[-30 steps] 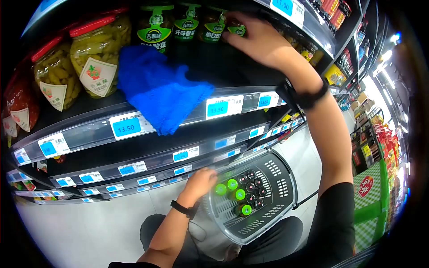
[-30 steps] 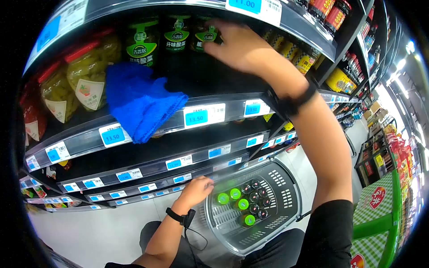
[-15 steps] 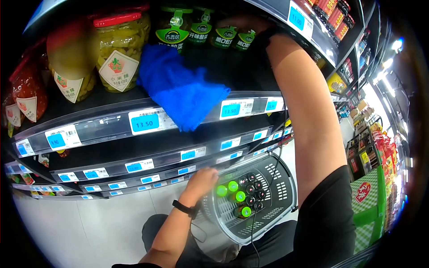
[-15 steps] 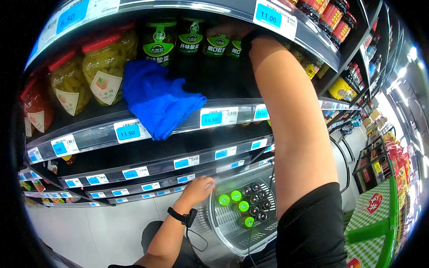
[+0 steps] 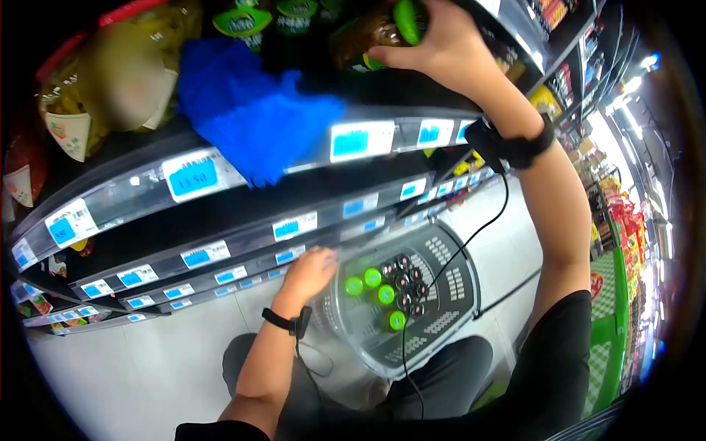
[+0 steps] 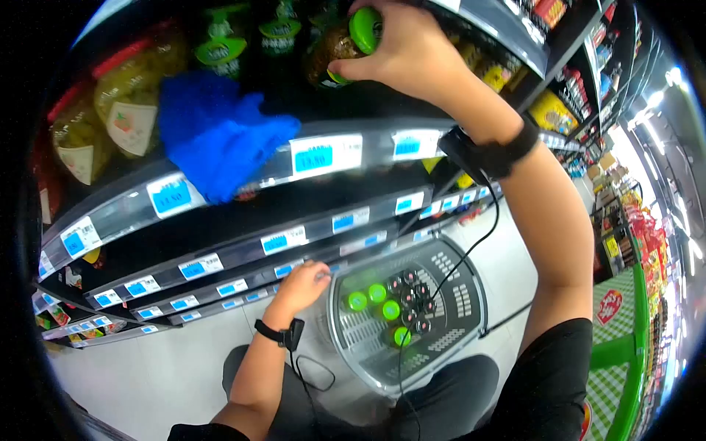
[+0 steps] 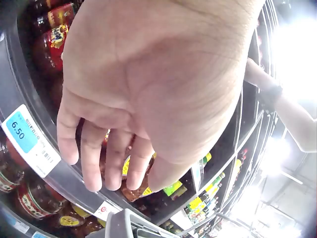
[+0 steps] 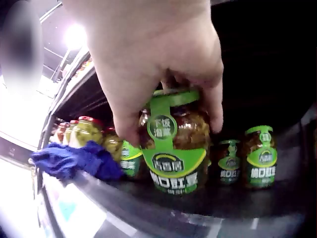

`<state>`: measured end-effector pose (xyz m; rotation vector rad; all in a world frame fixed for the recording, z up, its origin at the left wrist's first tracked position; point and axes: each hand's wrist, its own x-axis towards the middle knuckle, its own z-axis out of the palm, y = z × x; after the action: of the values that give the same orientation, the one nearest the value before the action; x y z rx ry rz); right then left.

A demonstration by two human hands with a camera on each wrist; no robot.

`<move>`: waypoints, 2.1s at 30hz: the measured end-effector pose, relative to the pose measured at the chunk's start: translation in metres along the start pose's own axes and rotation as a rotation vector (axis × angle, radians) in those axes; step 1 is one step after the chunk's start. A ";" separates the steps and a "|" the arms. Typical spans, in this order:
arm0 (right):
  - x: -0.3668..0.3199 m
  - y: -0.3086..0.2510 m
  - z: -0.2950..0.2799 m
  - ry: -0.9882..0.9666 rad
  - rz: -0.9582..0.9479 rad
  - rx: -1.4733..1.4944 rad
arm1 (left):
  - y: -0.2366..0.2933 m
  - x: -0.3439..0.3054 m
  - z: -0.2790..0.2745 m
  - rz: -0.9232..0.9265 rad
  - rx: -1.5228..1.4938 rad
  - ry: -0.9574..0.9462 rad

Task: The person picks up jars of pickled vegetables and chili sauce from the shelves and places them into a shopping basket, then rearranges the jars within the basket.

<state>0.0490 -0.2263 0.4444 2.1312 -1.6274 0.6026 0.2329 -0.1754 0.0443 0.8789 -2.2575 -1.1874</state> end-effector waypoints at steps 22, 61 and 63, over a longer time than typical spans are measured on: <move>-0.486 -0.028 0.264 -0.795 0.208 0.367 | 0.000 -0.001 -0.011 -0.131 0.013 -0.026; -0.169 -0.034 0.034 0.119 -0.050 0.563 | -0.003 0.005 0.018 -0.060 0.058 -0.080; -0.098 -0.016 0.012 0.265 0.029 0.394 | 0.004 0.002 0.010 -0.073 0.045 -0.097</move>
<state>0.0427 -0.1509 0.3795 2.1710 -1.4887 1.2449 0.2237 -0.1695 0.0421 0.9478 -2.3562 -1.2402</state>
